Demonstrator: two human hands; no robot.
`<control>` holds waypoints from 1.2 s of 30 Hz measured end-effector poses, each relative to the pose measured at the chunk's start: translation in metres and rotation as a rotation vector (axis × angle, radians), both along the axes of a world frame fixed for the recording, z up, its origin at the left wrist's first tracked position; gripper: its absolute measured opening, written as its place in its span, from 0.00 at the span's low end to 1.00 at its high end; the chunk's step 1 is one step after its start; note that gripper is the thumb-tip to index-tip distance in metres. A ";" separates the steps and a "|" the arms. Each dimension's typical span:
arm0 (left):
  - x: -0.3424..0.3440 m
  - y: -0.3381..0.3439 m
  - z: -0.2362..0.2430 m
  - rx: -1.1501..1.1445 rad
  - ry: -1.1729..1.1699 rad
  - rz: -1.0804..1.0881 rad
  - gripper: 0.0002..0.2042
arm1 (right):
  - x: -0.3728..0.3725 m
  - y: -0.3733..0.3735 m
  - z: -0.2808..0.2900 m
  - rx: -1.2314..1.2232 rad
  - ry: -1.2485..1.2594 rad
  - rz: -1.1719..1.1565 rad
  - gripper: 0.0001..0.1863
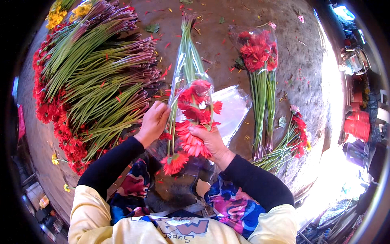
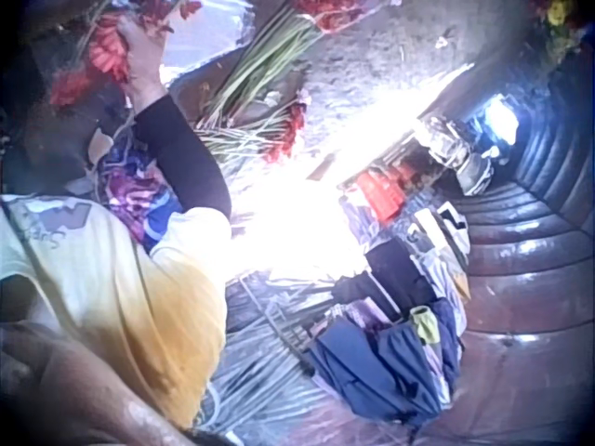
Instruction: The person places gerbera daisies into plastic sleeves by hand and then sets the sleeved flowers aside in piles on the floor.
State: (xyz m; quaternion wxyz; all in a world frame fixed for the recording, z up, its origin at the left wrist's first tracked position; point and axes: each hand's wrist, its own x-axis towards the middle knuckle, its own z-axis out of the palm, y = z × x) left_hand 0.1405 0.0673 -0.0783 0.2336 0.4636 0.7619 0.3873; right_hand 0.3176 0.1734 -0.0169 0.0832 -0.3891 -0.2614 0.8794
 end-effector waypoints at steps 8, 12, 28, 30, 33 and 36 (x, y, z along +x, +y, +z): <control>-0.021 0.025 0.018 0.279 0.240 0.149 0.07 | -0.017 -0.014 -0.025 0.171 -0.057 -0.077 0.27; -0.033 0.046 0.001 0.145 0.275 0.058 0.09 | -0.024 -0.031 -0.038 0.418 -0.157 -0.045 0.30; -0.016 -0.006 0.004 0.200 0.359 -0.239 0.12 | -0.041 -0.050 -0.057 0.360 -0.201 -0.182 0.30; -0.002 0.000 0.015 0.292 0.377 -0.323 0.10 | -0.041 -0.051 -0.068 0.647 -0.263 -0.051 0.26; 0.006 -0.002 0.028 0.385 0.376 -0.427 0.12 | -0.047 -0.042 -0.070 0.899 -0.215 0.012 0.22; 0.011 -0.004 0.033 0.400 0.351 -0.399 0.14 | -0.053 -0.025 -0.079 0.833 -0.099 -0.161 0.20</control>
